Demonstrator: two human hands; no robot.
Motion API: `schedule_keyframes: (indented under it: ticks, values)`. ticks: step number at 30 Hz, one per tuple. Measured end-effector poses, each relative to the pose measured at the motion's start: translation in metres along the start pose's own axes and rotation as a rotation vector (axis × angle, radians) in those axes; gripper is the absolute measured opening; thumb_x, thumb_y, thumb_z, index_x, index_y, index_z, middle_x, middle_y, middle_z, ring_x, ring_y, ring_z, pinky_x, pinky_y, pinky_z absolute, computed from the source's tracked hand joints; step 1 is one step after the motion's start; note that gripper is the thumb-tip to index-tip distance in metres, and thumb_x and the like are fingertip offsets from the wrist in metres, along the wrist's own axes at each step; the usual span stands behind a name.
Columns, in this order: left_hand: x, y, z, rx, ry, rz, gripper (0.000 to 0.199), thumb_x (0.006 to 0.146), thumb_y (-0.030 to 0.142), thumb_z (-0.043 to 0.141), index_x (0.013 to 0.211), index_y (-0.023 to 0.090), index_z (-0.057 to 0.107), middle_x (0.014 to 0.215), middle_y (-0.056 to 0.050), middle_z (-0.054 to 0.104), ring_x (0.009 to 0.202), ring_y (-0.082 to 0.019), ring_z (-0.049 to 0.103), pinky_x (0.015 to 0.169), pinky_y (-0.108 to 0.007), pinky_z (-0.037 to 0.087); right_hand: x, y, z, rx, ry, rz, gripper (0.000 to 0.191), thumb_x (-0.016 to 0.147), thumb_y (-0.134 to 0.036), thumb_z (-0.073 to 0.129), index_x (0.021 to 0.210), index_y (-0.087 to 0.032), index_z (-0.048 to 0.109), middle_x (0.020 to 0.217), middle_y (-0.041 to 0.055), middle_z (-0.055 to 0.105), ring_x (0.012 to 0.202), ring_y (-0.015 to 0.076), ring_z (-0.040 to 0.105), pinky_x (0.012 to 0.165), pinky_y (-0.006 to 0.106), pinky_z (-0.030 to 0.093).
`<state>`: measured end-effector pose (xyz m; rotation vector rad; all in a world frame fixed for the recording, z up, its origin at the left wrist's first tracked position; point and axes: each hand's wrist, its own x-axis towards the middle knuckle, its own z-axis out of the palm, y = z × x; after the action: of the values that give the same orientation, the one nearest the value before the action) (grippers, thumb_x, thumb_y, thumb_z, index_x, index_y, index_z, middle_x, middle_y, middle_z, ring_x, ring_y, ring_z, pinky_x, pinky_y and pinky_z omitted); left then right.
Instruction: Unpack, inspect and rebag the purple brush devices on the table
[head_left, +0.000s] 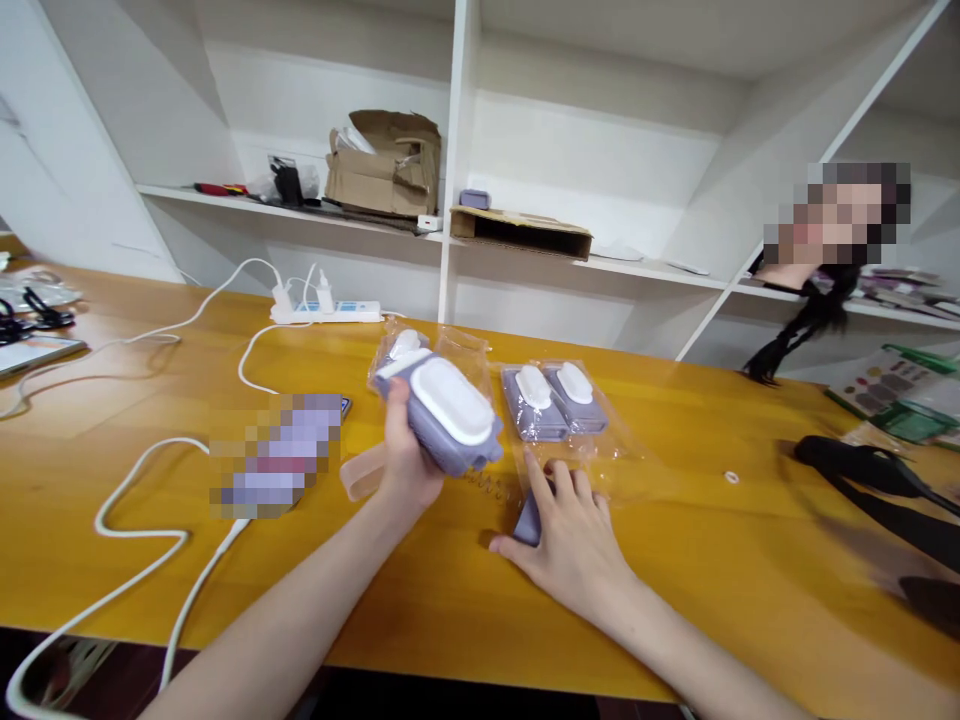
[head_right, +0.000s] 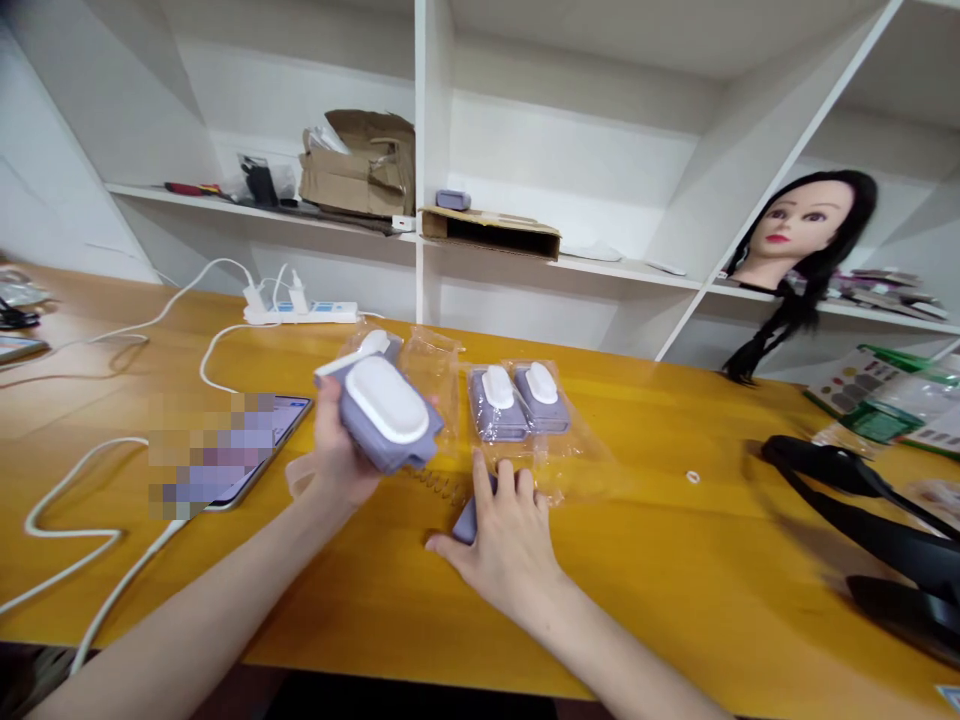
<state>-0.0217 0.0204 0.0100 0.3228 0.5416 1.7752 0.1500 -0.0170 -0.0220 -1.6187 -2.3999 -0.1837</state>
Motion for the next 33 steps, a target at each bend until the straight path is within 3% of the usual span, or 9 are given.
schedule_keyframes:
  ticks: [4,12,16,20,23,26,29,33]
  values:
    - [-0.006,-0.011,-0.003,0.07,-0.112,-0.283,0.057,0.082,0.059,0.044,0.111,0.014,0.062,0.097,-0.015,0.07,0.092,-0.031,0.067,0.081,-0.045,0.053,-0.002,0.003,-0.004,0.01,0.014,-0.005,0.078,0.075,-0.067,0.048,0.134,-0.015,0.044,0.111,0.0185,0.052,0.099,0.0374,0.047,0.075,0.053,0.042]
    - [-0.007,-0.016,-0.01,0.074,-0.179,-0.389,0.058,0.083,0.059,0.04,0.105,0.01,0.064,0.088,-0.016,0.071,0.085,-0.03,0.068,0.079,-0.043,0.053,-0.003,0.005,-0.007,0.09,0.08,-0.044,0.063,0.079,-0.058,0.05,0.127,-0.018,0.05,0.115,0.0164,0.052,0.1,0.0355,0.046,0.074,0.051,0.043]
    - [-0.01,-0.019,-0.011,0.134,-0.164,-0.467,0.055,0.081,0.057,0.046,0.101,0.01,0.066,0.091,-0.016,0.071,0.086,-0.03,0.068,0.078,-0.041,0.053,-0.003,0.008,-0.008,0.181,0.114,-0.093,0.079,0.071,-0.055,0.061,0.138,-0.023,0.035,0.121,0.0148,0.05,0.108,0.0366,0.045,0.081,0.054,0.041]
    - [-0.013,-0.019,-0.011,0.188,-0.135,-0.526,0.049,0.078,0.054,0.052,0.096,0.011,0.067,0.087,-0.015,0.072,0.08,-0.029,0.069,0.075,-0.04,0.053,-0.004,0.011,-0.011,0.435,0.083,-0.198,0.098,0.067,-0.045,0.069,0.146,-0.028,0.013,0.137,0.0127,0.04,0.121,0.0353,0.041,0.095,0.055,0.037]
    - [-0.016,-0.018,-0.011,0.216,-0.203,-0.553,0.048,0.079,0.05,0.051,0.099,0.009,0.067,0.09,-0.016,0.072,0.083,-0.029,0.069,0.078,-0.04,0.052,-0.002,0.011,-0.012,0.685,0.105,-0.245,0.092,0.072,-0.035,0.066,0.146,-0.029,0.011,0.141,0.0119,0.035,0.127,0.0307,0.038,0.101,0.05,0.036]
    - [-0.019,-0.019,-0.011,0.212,-0.29,-0.57,0.046,0.08,0.047,0.05,0.104,0.011,0.066,0.095,-0.015,0.072,0.088,-0.029,0.068,0.08,-0.04,0.052,0.0,0.008,-0.012,0.807,0.142,-0.184,0.094,0.069,-0.026,0.068,0.145,-0.03,0.012,0.144,0.0113,0.031,0.127,0.0282,0.039,0.102,0.048,0.037]
    - [-0.024,-0.022,-0.012,0.214,-0.312,-0.591,0.046,0.078,0.049,0.052,0.1,0.011,0.067,0.092,-0.015,0.072,0.087,-0.03,0.068,0.078,-0.04,0.052,0.002,0.005,-0.014,0.892,0.047,-0.132,0.107,0.063,-0.022,0.071,0.147,-0.03,0.004,0.147,0.0122,0.028,0.129,0.0293,0.038,0.101,0.049,0.039]
    - [-0.029,-0.025,-0.012,0.243,-0.251,-0.549,0.046,0.076,0.053,0.054,0.093,0.012,0.067,0.084,-0.014,0.072,0.081,-0.03,0.068,0.074,-0.04,0.053,0.002,0.006,-0.015,0.955,-0.052,-0.119,0.115,0.062,-0.026,0.075,0.147,-0.03,-0.002,0.148,0.0124,0.03,0.132,0.0301,0.035,0.102,0.051,0.037]
